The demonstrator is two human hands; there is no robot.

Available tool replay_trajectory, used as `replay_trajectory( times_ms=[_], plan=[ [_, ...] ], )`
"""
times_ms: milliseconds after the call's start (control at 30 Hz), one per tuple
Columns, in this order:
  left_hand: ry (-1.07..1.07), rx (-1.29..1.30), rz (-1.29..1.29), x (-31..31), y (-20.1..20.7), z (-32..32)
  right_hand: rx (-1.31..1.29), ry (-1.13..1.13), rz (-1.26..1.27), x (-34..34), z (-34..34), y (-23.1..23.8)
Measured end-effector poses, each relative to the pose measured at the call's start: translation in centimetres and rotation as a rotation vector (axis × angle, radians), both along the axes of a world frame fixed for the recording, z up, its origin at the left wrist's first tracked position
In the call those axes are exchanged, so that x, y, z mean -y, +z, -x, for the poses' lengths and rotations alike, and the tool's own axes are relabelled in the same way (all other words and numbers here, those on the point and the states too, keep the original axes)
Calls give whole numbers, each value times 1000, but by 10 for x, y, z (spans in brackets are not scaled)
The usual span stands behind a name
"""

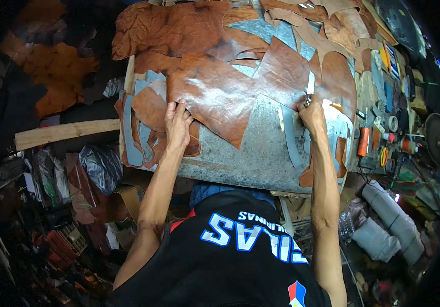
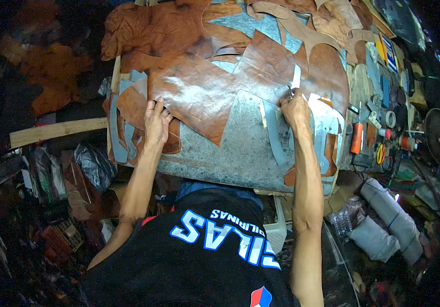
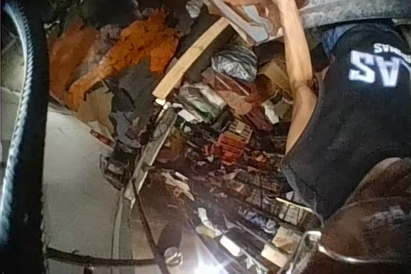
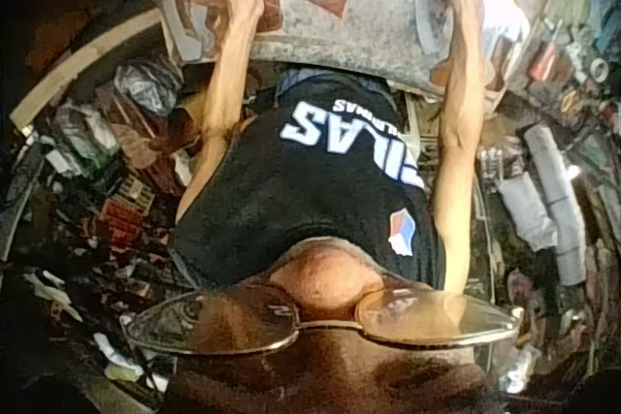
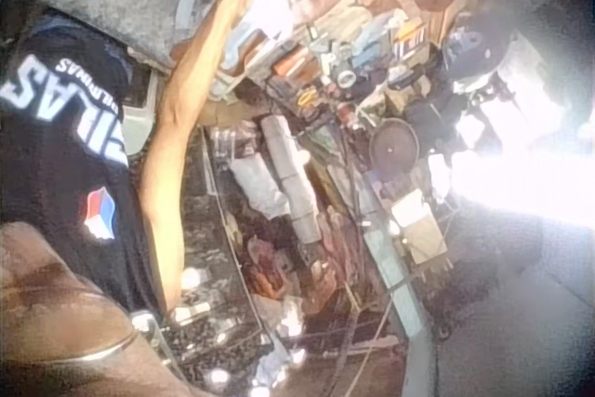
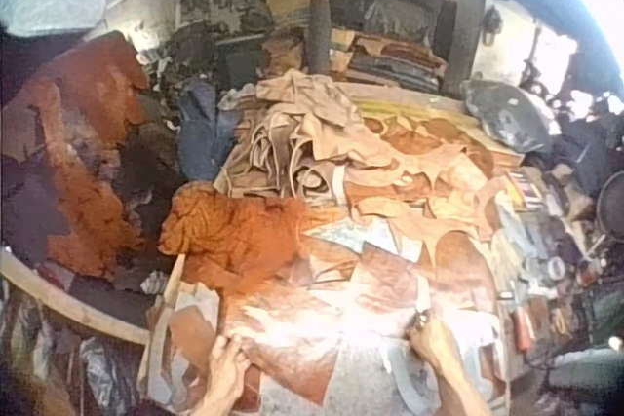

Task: Using metal templates and a marker to trace shapes onto leather pieces, and then cutting them out.

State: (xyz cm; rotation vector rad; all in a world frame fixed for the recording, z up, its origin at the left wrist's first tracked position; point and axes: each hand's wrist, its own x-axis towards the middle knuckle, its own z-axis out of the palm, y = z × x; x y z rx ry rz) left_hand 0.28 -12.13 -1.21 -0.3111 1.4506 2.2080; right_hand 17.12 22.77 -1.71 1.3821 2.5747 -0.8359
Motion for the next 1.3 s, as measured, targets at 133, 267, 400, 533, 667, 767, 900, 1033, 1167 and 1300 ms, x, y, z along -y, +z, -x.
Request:
replay_trajectory(
  times_ms=[133, 267, 400, 533, 667, 767, 900, 1033, 1167, 1300],
  plan=[
    [154, 132, 38, -18, 35, -1, -59, 23, -139, 26, 21, 33],
    [59, 3, 13, 0, -2, 8, -28, -7, -65, 13, 28, 30],
    [57, -45, 63, -5, -1, 6, -39, -17, 33, -1, 33, 25],
    [36, -123, 89, -4, -2, 7, -15, -60, 228, -11, 36, 16],
    [39, -111, 48, -20, 24, 14, -39, -61, 193, -22, 32, -9],
    [49, -219, 55, -26, 33, 24, -109, 23, 131, -12, 19, 25],
    [-65, -330, -33, -34, 64, 23, -336, -98, 128, 18, -64, 113],
    [-226, -213, -84, -48, 35, 27, -345, -229, 164, 69, -186, 126],
    [-373, -87, 45, -81, -8, 32, -394, -616, 317, 155, -225, 107],
    [-455, -122, 250, -95, -17, 47, -381, -630, 126, 193, -237, 72]
  ],
)
